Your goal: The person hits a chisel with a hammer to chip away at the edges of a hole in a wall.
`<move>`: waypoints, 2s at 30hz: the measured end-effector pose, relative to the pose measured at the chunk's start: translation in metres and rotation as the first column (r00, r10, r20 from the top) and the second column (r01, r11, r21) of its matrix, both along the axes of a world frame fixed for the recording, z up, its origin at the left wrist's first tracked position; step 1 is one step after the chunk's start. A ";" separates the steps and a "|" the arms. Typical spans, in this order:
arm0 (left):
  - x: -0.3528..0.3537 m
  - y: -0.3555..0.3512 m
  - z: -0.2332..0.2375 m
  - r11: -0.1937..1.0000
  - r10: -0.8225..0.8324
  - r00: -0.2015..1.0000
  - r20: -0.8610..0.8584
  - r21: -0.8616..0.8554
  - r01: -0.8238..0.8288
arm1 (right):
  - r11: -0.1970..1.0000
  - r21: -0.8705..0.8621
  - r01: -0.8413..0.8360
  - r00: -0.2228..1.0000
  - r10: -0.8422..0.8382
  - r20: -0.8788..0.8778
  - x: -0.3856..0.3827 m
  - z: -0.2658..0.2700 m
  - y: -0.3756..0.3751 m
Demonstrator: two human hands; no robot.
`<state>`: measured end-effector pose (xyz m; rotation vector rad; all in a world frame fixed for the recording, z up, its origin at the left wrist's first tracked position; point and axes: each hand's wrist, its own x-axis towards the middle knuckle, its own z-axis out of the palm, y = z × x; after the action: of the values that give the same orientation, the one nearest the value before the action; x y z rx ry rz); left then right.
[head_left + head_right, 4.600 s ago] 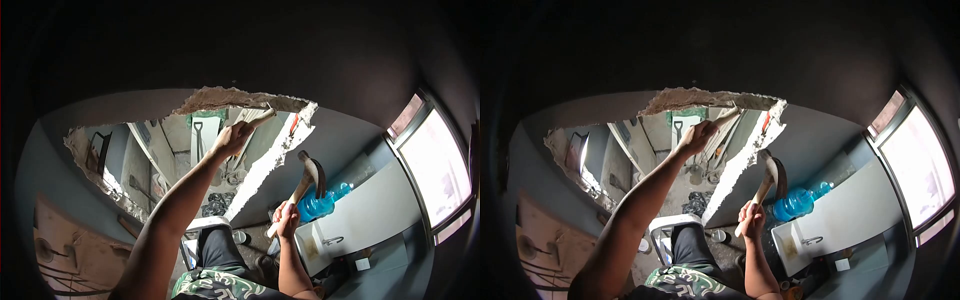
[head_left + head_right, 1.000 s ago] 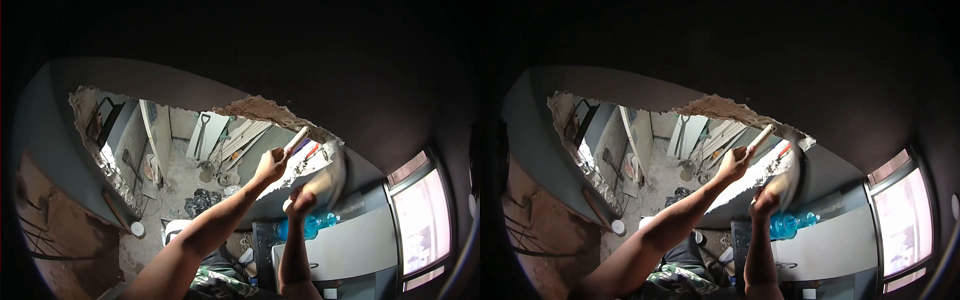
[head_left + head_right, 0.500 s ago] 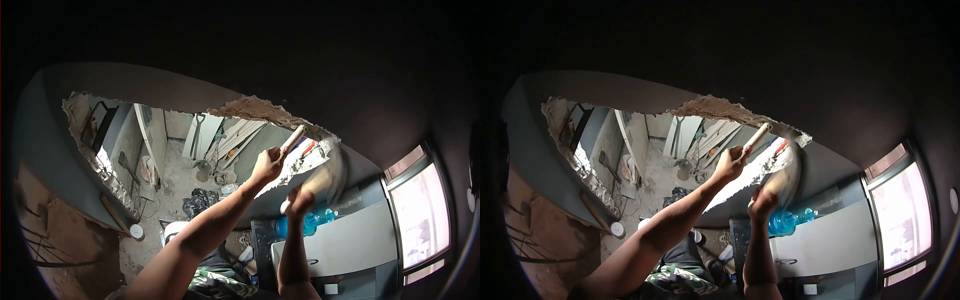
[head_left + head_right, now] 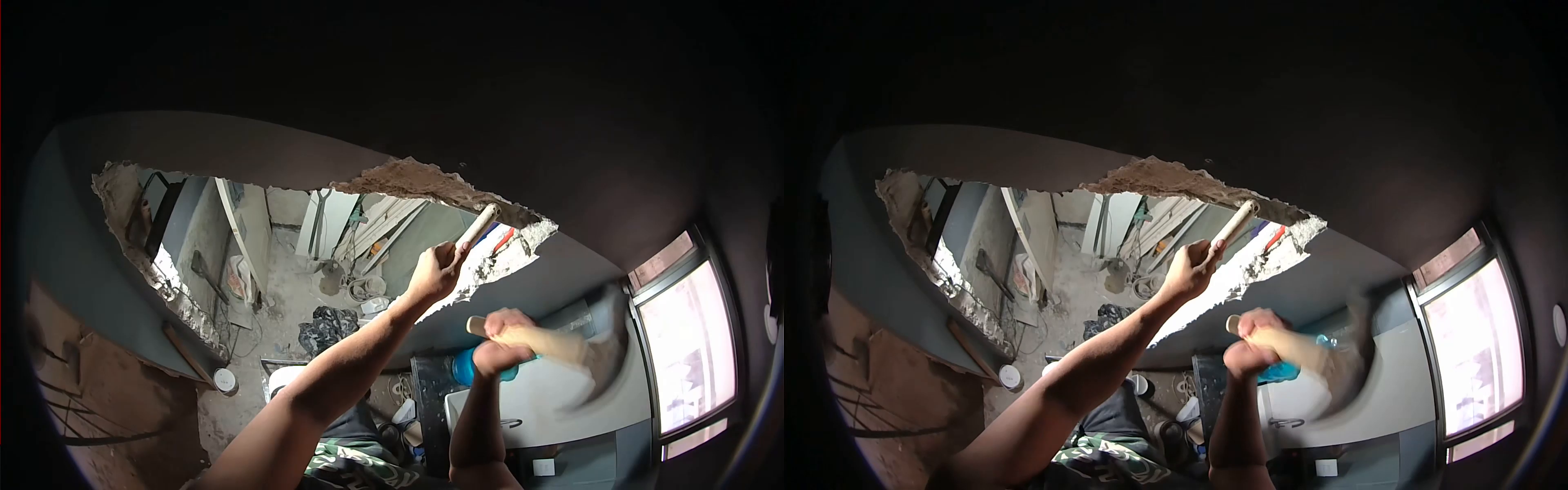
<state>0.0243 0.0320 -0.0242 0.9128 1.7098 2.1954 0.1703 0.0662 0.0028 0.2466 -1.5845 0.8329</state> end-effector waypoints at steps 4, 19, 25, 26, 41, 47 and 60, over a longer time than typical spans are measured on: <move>-0.002 -0.002 -0.001 1.000 0.001 1.000 -0.030 -0.015 -0.001 | 0.840 -0.446 0.308 0.826 -0.004 0.564 0.009 -0.043 0.023; -0.017 0.012 -0.028 0.988 -0.116 0.993 0.015 0.100 0.114 | 0.675 -0.715 0.181 0.874 0.222 0.431 0.020 -0.041 0.006; -0.050 0.003 -0.043 0.989 0.068 0.844 -0.532 -0.079 -0.129 | 0.803 -0.550 0.231 0.876 0.074 0.476 0.060 -0.073 -0.012; -0.044 -0.005 -0.037 0.983 0.079 0.758 -0.648 -0.076 -0.167 | 0.816 -0.524 0.246 0.863 0.062 0.501 0.069 -0.075 -0.014; -0.011 -0.043 -0.013 0.972 -0.211 0.949 -0.233 -0.150 0.180 | 0.759 -0.600 0.254 0.876 0.083 0.475 0.079 -0.084 -0.003; -0.011 -0.006 -0.013 0.934 -0.326 0.942 0.079 0.181 0.308 | 0.786 -0.592 0.178 0.893 0.123 0.432 0.055 -0.066 0.002; -0.031 0.052 -0.049 0.998 -0.052 0.999 -0.009 0.027 0.052 | 0.885 0.222 0.410 0.647 -0.454 0.613 0.021 -0.039 0.022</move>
<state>-0.0064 0.0841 -0.0731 0.9633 1.6445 2.1894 0.1914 0.0884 -0.0360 -0.4353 -2.2098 0.4955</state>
